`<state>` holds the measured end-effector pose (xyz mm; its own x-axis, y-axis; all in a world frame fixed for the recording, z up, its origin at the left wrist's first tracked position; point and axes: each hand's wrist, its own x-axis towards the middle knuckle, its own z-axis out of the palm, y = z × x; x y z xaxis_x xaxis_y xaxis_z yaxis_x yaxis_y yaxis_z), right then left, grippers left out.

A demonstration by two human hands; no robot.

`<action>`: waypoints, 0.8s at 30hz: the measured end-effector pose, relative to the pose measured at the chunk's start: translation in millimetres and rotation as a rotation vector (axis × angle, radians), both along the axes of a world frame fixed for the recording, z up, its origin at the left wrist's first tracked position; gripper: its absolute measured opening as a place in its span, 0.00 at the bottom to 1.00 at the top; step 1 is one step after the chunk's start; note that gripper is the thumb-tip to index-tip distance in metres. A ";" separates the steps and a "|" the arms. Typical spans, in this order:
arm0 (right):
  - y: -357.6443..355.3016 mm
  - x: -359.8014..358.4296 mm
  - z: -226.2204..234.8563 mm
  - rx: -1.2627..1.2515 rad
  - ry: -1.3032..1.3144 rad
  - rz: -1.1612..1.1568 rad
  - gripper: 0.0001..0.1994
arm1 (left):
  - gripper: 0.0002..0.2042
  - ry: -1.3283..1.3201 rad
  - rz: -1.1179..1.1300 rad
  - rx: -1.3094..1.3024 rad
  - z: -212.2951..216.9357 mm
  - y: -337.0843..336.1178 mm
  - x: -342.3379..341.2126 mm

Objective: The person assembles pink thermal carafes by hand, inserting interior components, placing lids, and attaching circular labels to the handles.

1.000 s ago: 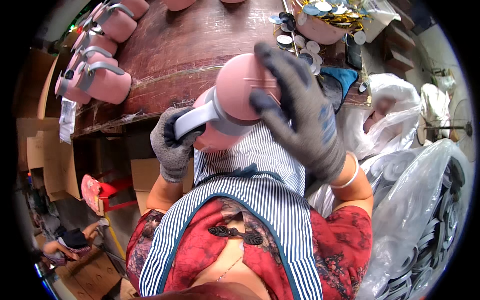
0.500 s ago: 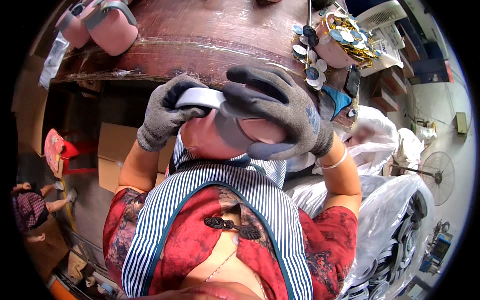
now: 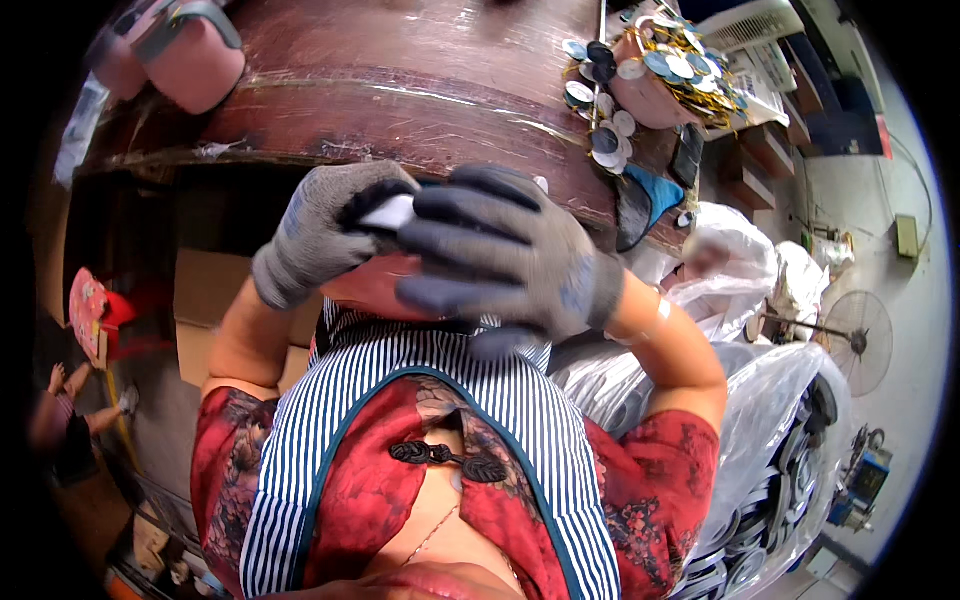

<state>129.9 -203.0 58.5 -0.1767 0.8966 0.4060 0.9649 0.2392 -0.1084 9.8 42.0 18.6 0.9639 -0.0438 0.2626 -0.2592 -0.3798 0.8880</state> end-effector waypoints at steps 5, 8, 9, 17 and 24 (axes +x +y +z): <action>-1.7 11.5 -81.0 -0.087 0.917 -0.633 0.33 | 0.16 -0.260 0.292 0.934 -7.9 -81.2 -9.9; -10.4 -12.3 -85.7 0.015 0.892 -0.691 0.39 | 0.20 -0.145 0.076 0.301 -9.7 -27.4 -9.4; -10.7 -12.8 -46.0 0.016 0.469 -0.506 0.40 | 0.22 0.215 -0.021 -0.011 4.2 -6.5 -9.3; -10.2 -33.2 -17.9 -0.026 0.434 -0.014 0.31 | 0.21 0.134 -0.303 -0.170 -22.2 -12.5 7.1; -11.7 -22.4 -93.9 0.002 1.441 -0.401 0.33 | 0.19 0.135 0.141 0.167 -18.0 -39.6 -6.4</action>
<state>107.5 -214.7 -35.5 0.6174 0.7865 0.0147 0.0328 -0.0071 -0.9994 3.4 2.4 0.6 0.9895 0.0616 0.1310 -0.0762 -0.5478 0.8331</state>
